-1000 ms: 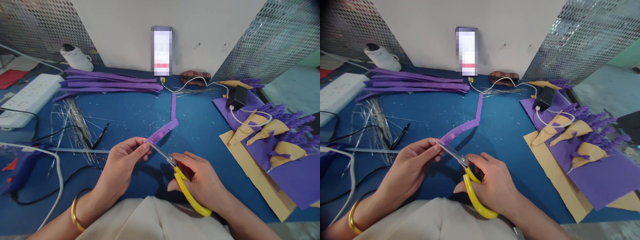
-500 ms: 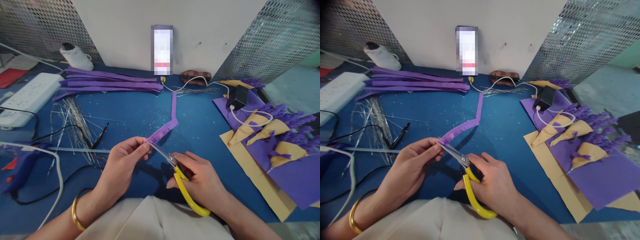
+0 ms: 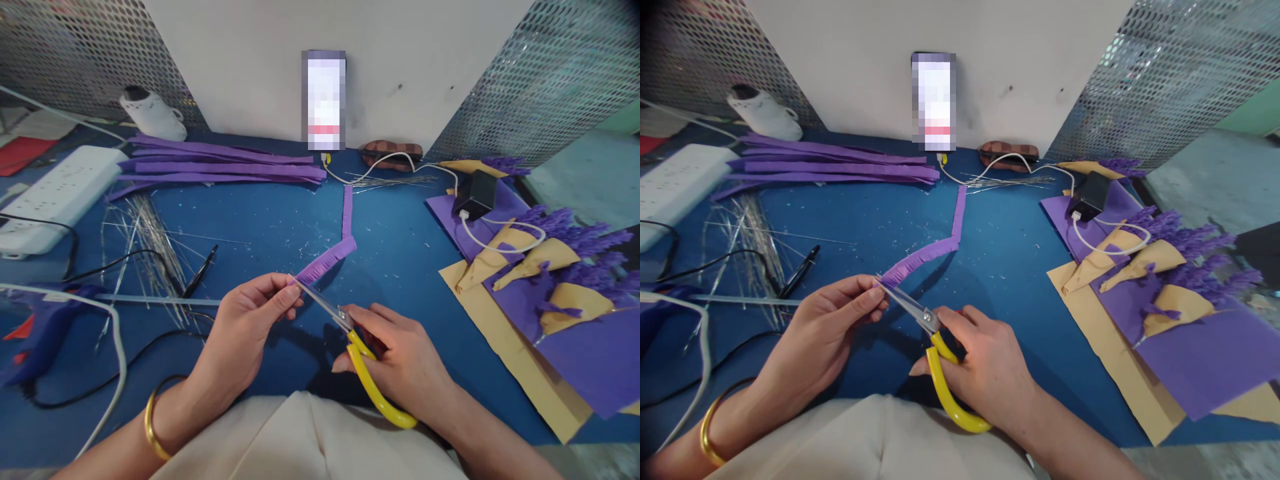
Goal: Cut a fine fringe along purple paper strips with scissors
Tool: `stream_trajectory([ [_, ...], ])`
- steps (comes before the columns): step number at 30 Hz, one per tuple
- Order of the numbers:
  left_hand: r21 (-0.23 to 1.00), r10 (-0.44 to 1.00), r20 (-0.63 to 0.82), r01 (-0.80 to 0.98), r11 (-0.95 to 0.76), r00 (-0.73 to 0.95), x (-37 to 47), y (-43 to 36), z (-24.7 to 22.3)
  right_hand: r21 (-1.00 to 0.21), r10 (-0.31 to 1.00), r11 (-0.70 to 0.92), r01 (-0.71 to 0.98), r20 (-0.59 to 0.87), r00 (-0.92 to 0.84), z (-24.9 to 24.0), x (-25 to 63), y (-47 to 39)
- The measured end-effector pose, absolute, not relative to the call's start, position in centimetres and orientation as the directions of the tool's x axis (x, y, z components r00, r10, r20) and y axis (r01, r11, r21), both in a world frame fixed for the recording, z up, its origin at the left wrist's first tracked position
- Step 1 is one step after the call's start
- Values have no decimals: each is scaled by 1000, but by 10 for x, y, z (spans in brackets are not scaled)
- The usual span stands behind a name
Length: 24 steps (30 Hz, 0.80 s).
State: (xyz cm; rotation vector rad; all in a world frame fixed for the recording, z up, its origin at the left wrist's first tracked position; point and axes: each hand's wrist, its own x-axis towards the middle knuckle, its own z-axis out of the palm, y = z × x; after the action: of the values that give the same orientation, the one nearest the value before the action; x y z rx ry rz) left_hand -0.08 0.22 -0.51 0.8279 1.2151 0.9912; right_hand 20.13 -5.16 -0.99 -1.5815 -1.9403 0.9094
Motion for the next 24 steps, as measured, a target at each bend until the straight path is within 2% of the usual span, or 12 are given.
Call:
stream_trajectory([
  [12,913,931,-363,-188,361,24,0,2,-4,-755,978,88,649,-60,-202,-9,201,-50],
  [24,928,940,-341,-147,342,34,-1,1,-4,-799,963,14,601,-150,-223,-7,200,-49],
])
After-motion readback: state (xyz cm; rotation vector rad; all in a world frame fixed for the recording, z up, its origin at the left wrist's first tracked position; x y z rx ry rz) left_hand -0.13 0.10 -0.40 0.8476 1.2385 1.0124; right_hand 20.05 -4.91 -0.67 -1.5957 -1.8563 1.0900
